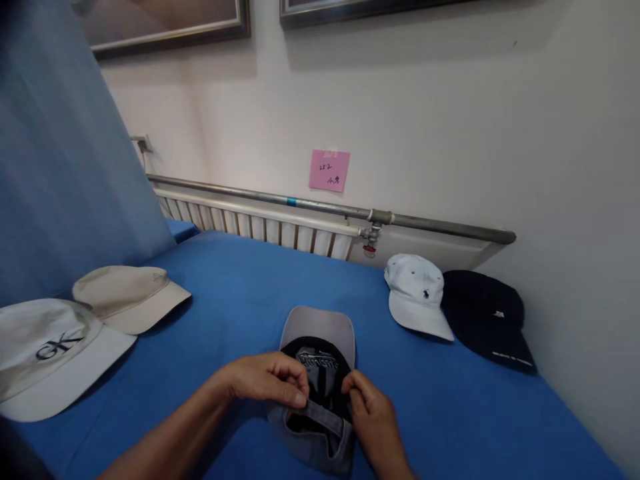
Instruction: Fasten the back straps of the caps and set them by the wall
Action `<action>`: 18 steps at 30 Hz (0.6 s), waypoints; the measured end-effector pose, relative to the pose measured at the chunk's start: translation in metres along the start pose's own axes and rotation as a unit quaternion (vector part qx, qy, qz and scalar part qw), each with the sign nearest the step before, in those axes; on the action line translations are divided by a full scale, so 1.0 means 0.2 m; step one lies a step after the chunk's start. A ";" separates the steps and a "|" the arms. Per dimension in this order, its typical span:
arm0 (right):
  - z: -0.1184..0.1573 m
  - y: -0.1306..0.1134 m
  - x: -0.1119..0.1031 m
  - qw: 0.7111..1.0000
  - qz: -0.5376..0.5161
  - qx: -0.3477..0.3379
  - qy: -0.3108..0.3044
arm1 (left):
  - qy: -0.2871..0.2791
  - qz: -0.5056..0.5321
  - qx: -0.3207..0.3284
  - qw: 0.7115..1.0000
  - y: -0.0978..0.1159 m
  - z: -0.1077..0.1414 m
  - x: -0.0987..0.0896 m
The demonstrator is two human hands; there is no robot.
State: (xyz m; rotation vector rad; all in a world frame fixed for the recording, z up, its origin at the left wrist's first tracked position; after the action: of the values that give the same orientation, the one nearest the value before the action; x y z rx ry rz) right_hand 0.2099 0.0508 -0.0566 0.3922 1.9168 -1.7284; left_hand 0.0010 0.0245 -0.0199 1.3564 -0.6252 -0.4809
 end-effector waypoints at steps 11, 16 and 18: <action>0.02 -0.04 0.02 0.999 0.002 0.003 0.033 | 0.017 0.018 -0.015 1.000 -0.02 -0.01 -0.03; 0.00 -0.01 0.01 0.999 0.002 -0.003 0.032 | 0.015 0.037 -0.016 0.999 -0.04 -0.01 -0.05; -0.02 0.03 0.01 1.000 0.007 -0.006 0.020 | 0.020 0.045 -0.017 0.999 -0.04 -0.02 -0.06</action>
State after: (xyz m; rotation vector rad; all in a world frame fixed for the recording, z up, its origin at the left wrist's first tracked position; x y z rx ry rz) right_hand 0.2098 0.0561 -0.0630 0.4374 1.9465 -1.7112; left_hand -0.0048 0.0329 -0.0299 1.2965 -0.6389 -0.3890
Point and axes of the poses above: each hand's wrist, its own z-axis away from the middle knuckle, its own x-axis out of the palm, y = z × x, the point moved 3 cm from there along -z, towards the middle knuckle, and after that the axes turned 6 degrees about x, right-handed, at the moved point
